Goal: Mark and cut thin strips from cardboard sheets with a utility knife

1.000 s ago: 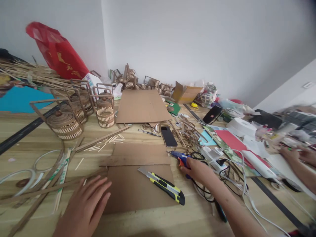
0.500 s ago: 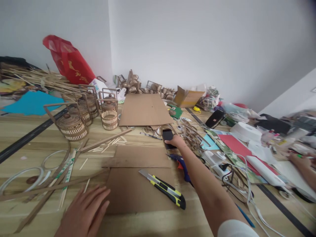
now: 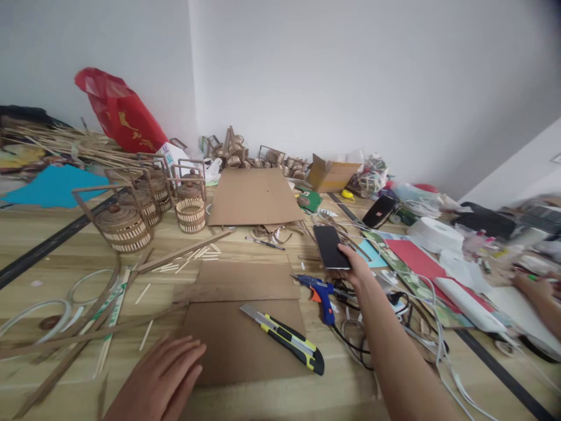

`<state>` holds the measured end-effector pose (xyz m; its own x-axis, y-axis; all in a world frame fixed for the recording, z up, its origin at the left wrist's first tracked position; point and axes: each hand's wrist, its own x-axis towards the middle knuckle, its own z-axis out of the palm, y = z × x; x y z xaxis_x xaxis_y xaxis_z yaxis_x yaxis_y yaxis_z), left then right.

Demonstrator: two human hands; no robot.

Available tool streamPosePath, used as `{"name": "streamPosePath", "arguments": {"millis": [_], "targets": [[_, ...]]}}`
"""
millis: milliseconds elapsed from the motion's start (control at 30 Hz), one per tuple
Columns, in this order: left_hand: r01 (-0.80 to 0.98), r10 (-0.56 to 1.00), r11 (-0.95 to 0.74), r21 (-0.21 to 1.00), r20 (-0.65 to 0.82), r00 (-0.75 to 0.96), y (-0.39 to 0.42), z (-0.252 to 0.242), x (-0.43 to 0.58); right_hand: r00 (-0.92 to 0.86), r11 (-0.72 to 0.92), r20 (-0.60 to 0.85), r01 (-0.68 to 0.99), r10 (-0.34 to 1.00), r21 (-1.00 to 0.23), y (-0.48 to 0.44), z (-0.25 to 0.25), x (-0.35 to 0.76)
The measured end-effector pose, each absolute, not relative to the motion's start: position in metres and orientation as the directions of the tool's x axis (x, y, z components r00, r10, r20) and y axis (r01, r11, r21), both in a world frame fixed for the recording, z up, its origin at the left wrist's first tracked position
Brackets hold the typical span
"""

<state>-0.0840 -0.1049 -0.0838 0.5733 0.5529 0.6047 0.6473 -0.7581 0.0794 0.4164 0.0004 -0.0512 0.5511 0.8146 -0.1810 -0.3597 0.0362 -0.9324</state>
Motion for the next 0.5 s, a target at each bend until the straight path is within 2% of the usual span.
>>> {"name": "streamPosePath", "arguments": {"millis": [233,500], "targets": [[0.571,0.468,-0.820,0.040,0.622,0.628,-0.105,-0.068,-0.070,0.533,0.165,-0.222,-0.584,0.817,-0.795,-0.026,-0.043,0.431],[0.479,0.371,-0.878,-0.008,0.620,0.691,-0.102,-0.084,-0.075,0.431,0.292,-0.075,-0.719,0.899,-0.630,-0.021,-0.027,0.392]]}}
